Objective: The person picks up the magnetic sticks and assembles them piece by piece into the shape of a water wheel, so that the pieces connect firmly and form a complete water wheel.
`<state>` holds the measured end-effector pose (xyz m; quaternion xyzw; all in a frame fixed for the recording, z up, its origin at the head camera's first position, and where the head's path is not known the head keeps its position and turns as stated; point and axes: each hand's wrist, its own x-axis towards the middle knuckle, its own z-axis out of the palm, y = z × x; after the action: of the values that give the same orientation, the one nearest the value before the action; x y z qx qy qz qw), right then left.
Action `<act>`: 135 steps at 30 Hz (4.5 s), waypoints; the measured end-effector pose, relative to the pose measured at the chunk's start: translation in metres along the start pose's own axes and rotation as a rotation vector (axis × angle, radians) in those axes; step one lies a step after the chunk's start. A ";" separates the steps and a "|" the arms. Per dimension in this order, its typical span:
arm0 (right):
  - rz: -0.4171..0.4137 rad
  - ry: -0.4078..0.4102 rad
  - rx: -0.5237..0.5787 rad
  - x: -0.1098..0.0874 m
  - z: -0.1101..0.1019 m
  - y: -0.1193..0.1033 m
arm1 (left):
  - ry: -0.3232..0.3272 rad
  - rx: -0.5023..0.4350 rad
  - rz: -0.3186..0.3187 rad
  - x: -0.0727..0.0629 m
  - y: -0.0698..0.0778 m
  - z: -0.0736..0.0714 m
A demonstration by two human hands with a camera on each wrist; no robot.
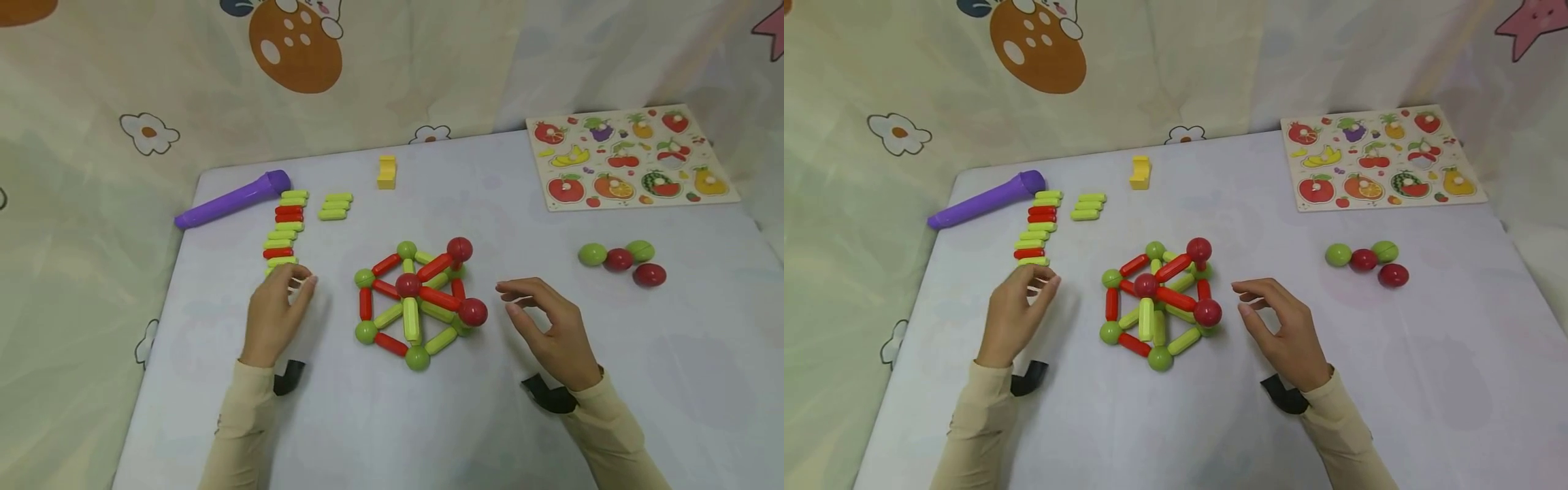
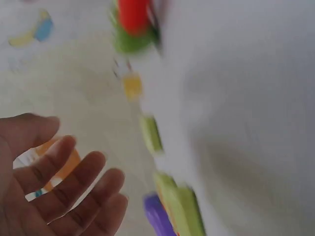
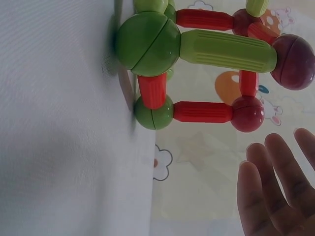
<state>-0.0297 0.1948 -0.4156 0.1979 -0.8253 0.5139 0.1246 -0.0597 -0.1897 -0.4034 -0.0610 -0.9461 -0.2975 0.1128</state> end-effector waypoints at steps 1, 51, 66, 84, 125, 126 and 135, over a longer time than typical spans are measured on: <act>0.002 -0.002 0.000 0.000 0.000 0.000 | 0.019 0.068 0.002 0.004 -0.012 -0.002; 0.008 0.001 -0.001 0.001 -0.001 0.000 | -0.238 -0.487 0.329 -0.073 0.072 0.065; 0.384 0.309 -0.633 -0.001 -0.080 0.038 | -0.274 -0.465 0.361 -0.068 0.066 0.053; 0.639 0.006 -0.681 -0.020 -0.116 0.073 | -0.193 -0.323 0.513 -0.029 0.075 0.035; -0.160 -0.109 -0.177 -0.025 0.073 -0.058 | -0.247 -0.296 0.484 -0.022 0.069 0.031; -0.161 -0.101 -0.177 -0.027 0.071 -0.058 | -0.233 -0.283 0.463 -0.020 0.063 0.026; -0.132 -0.128 -0.104 -0.037 0.054 -0.039 | -0.070 0.254 0.107 0.030 -0.052 -0.010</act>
<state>0.0207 0.1382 -0.4238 0.2777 -0.8423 0.4472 0.1154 -0.0969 -0.2365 -0.4164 -0.1068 -0.9749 -0.1667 0.1021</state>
